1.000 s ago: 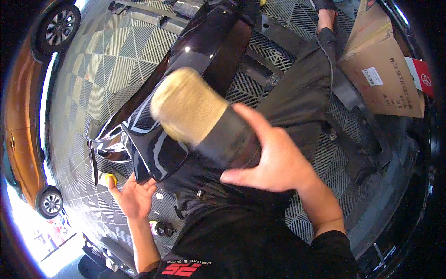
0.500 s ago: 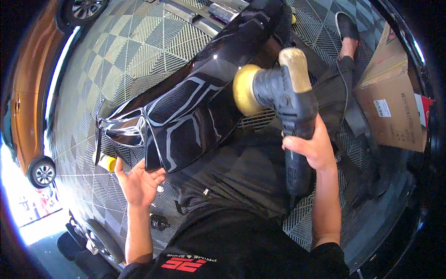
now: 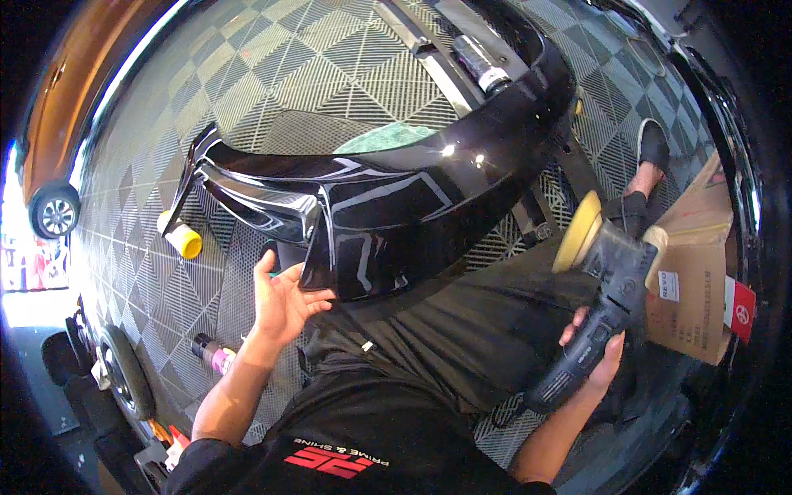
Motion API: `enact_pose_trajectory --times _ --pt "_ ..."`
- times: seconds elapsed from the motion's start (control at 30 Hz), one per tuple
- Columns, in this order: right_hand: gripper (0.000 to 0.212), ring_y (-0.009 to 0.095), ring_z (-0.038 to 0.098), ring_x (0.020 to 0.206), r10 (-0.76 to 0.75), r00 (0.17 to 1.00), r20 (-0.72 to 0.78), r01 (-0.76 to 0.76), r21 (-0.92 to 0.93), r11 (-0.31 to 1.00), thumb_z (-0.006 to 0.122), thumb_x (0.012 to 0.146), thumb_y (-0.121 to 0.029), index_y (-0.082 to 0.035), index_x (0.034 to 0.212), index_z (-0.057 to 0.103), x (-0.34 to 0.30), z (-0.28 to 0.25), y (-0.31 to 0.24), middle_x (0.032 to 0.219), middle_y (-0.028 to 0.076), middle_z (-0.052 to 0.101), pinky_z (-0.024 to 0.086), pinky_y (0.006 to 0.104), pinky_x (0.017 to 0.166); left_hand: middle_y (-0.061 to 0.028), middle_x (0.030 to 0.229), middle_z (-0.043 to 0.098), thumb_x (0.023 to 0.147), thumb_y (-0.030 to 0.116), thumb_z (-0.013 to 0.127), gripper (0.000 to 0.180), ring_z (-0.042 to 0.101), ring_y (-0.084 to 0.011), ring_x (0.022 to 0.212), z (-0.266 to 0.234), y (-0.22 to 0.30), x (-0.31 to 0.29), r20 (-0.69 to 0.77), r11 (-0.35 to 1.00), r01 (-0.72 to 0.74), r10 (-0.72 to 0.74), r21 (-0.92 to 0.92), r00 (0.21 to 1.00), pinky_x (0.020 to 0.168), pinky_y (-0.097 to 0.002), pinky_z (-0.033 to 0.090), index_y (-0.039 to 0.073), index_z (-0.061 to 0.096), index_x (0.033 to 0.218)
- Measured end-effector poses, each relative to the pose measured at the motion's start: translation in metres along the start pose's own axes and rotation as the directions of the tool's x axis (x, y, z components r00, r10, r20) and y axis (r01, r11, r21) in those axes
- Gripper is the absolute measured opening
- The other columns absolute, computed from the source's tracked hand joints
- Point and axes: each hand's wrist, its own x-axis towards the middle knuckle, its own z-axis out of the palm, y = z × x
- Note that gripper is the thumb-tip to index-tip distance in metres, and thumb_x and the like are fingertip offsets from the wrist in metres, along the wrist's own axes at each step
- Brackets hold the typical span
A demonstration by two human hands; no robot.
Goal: The person uses a rotary polisher with a yellow pad to polish a black car bumper placed on a workbench. They apply compound to the pad and move the polisher across the bumper surface, then wipe the area with a cloth.
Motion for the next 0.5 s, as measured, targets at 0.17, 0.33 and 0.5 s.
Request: enact_pose_trajectory --times 0.17,0.33,0.5 --pt "0.076 0.026 0.067 0.071 -0.036 0.989 -0.144 0.012 -0.16 0.987 0.076 0.081 -0.045 0.003 0.131 0.042 -0.016 -0.004 -0.007 0.1 0.02 0.064 0.058 0.0365 0.06 -0.0189 0.113 0.07 0.094 0.075 0.033 0.089 0.07 -0.0302 0.09 -0.014 -0.013 0.011 -0.014 0.999 0.023 -0.022 0.045 1.0 0.08 -0.0403 0.056 -0.004 0.057 0.127" --pt "0.073 0.027 0.067 0.072 -0.054 0.974 -0.221 -0.005 -0.258 0.966 0.08 0.077 -0.037 0.005 0.127 0.048 -0.03 -0.011 -0.008 0.099 0.019 0.065 0.058 0.0375 0.064 -0.0169 0.121 0.068 0.096 0.072 0.032 0.086 0.07 -0.0286 0.095 -0.02 -0.018 0.018 -0.079 0.975 0.009 0.009 0.22 0.997 0.083 -0.0393 0.054 -0.002 0.056 0.132" --pt "0.077 0.029 0.067 0.08 -0.205 0.951 -0.23 0.161 -0.194 0.968 0.081 0.078 -0.036 0.004 0.134 0.045 -0.035 -0.025 -0.007 0.104 0.02 0.063 0.058 0.0398 0.068 -0.0135 0.122 0.069 0.1 0.065 0.034 0.078 0.071 -0.0269 0.094 -0.029 -0.01 0.019 -0.082 0.815 0.001 0.057 0.58 0.995 0.083 -0.0377 0.054 -0.001 0.057 0.134"
